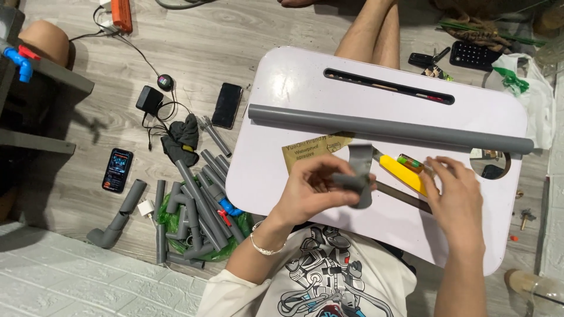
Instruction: Trimming, sawing, and heating a PVC pipe fitting to prepare it for assembly into a structure.
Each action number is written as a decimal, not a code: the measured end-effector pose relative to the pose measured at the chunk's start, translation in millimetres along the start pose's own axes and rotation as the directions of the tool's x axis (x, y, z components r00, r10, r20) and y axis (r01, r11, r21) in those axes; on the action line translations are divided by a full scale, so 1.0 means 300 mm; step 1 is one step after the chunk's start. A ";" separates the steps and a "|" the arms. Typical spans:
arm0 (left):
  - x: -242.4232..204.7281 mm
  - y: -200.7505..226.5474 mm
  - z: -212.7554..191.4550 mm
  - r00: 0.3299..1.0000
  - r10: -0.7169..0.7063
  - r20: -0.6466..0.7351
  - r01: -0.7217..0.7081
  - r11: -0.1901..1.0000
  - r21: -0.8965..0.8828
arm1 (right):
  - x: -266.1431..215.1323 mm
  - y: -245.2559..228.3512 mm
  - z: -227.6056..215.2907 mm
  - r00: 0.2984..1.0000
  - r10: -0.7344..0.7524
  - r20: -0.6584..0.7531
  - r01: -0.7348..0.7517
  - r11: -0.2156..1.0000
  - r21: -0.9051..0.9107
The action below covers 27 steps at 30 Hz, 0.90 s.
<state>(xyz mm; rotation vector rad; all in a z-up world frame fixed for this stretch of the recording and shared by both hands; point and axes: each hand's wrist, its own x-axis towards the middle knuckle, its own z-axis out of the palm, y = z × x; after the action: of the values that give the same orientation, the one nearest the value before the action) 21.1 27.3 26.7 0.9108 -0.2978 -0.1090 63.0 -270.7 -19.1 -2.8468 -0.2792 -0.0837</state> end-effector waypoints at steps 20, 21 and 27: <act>-0.075 -0.123 -0.080 0.962 0.135 0.237 -0.090 0.978 -0.190 | -0.104 -0.091 -0.058 0.994 0.018 -0.105 0.057 0.744 0.666; -0.069 -0.104 -0.070 0.936 0.234 0.264 -0.238 0.971 -0.017 | -0.153 -0.093 -0.057 0.997 0.080 0.010 -0.049 0.500 0.864; -0.070 0.055 0.030 0.927 0.193 0.323 -0.338 0.803 0.490 | -0.278 -0.240 -0.163 0.984 -0.142 0.112 -0.100 0.086 0.991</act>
<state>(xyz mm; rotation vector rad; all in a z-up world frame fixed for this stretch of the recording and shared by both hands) -2.1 35.1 40.4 1.4106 -0.7259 0.1316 -34.5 -231.7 40.2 -1.3667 -0.2540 0.2841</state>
